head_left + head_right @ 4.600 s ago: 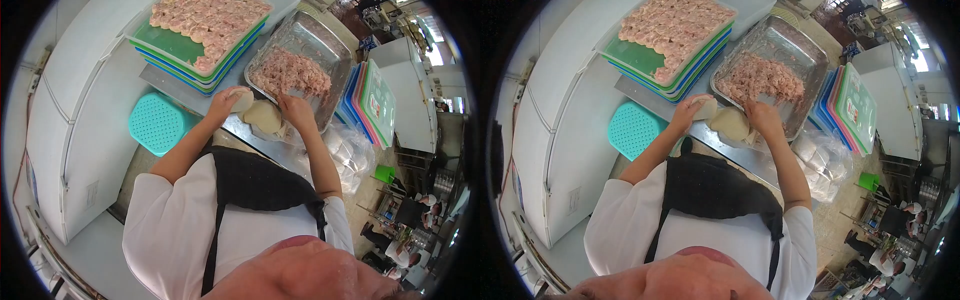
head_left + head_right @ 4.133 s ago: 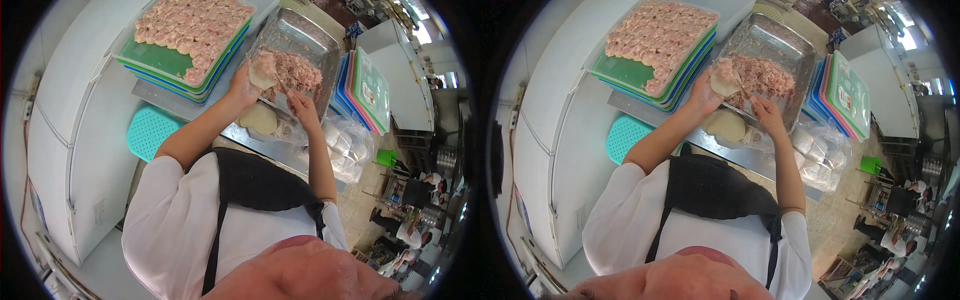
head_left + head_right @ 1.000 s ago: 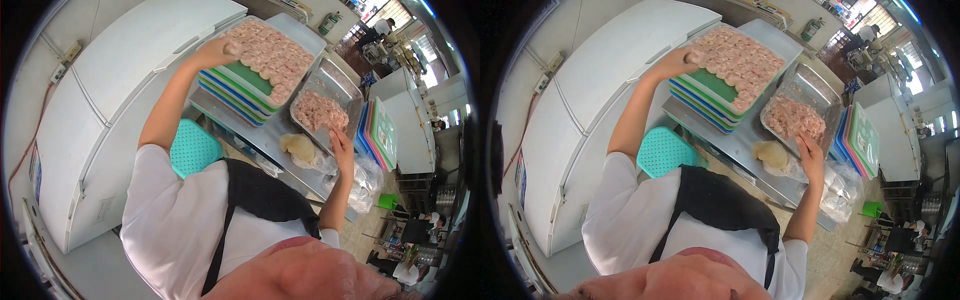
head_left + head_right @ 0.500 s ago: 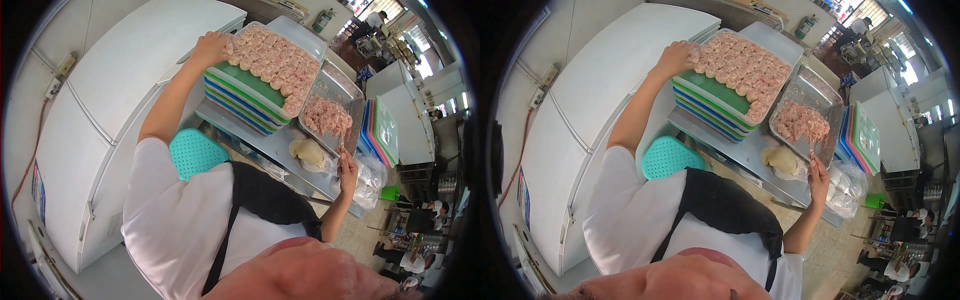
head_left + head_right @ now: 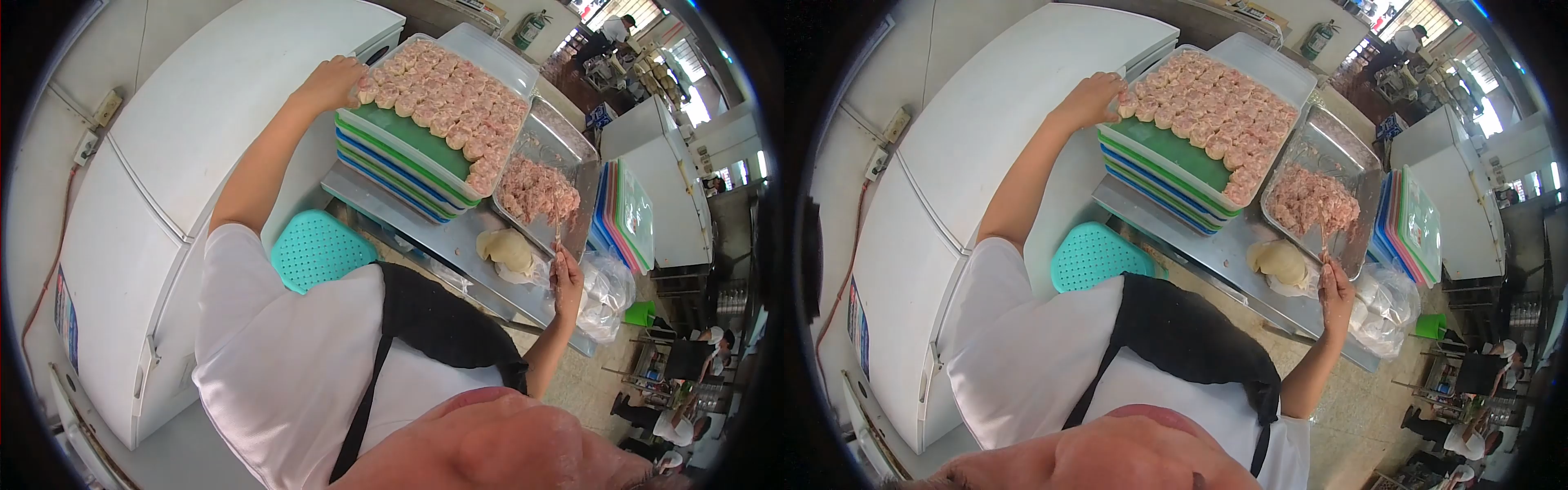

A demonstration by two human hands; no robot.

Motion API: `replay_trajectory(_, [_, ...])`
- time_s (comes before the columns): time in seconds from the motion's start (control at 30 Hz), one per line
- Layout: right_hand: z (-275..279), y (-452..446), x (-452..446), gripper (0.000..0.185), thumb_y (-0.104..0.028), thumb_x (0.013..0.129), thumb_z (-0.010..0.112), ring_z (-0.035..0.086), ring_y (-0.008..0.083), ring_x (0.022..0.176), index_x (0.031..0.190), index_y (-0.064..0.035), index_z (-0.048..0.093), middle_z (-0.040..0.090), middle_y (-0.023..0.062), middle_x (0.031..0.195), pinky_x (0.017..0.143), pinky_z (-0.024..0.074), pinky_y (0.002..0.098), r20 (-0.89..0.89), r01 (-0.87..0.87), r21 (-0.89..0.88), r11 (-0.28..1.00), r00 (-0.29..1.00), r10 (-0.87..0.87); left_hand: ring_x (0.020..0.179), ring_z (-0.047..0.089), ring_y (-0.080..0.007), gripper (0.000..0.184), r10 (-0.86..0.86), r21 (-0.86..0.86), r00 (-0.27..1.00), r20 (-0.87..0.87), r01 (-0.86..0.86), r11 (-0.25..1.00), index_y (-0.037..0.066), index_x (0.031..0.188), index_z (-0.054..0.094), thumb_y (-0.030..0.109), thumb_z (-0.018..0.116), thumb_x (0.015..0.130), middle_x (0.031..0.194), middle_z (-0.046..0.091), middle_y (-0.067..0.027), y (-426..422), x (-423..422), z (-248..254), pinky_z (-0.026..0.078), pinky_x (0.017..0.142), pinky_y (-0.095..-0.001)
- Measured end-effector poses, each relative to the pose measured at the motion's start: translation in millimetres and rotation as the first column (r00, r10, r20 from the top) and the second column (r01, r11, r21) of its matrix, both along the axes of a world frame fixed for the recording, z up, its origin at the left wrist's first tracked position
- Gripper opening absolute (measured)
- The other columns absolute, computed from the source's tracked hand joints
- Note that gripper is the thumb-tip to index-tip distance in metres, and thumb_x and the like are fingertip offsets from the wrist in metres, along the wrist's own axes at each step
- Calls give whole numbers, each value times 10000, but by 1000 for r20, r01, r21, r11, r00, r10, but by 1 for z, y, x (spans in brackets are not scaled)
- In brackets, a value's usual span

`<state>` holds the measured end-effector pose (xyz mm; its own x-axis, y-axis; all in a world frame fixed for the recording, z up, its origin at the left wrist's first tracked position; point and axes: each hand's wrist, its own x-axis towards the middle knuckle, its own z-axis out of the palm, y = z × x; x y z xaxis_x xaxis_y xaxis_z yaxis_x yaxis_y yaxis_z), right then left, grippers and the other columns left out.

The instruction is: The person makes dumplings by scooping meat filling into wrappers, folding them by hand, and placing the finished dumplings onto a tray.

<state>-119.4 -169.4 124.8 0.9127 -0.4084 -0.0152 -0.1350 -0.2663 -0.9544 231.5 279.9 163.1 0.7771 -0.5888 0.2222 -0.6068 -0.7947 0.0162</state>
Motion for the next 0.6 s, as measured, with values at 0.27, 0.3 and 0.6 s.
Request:
replay_trajectory(0.27, [6, -12, 3, 331, -248, 980, 570, 341, 1, 521, 1227, -34, 624, 440, -88, 669, 461, 260, 167, -16, -38, -24, 999, 999, 37, 1143, 521, -277, 468, 22, -43, 994, 106, -18, 999, 116, 1082, 580, 209, 771, 665, 1151, 576, -73, -14, 11, -5, 451, 912, -417])
replay_trajectory(0.3, [8, -12, 4, 332, -251, 979, 572, 341, 2, 520, 1225, -35, 626, 440, -86, 668, 462, 260, 166, -20, -35, -33, 999, 999, 35, 1148, 516, -279, 479, 23, -43, 996, 81, -20, 999, 114, 1073, 570, 227, 780, 658, 1159, 571, -71, -12, 9, -2, 450, 915, -417])
replay_trajectory(0.6, [9, -36, 10, 353, -272, 974, 578, 342, 8, 519, 1219, -23, 631, 448, -78, 648, 468, 255, 172, -20, -61, -45, 997, 998, 60, 1238, 468, -318, 690, 199, -124, 980, 30, -193, 973, 139, 1234, 497, 281, 817, 640, 1251, 538, -111, -33, -5, -1, 423, 987, -444])
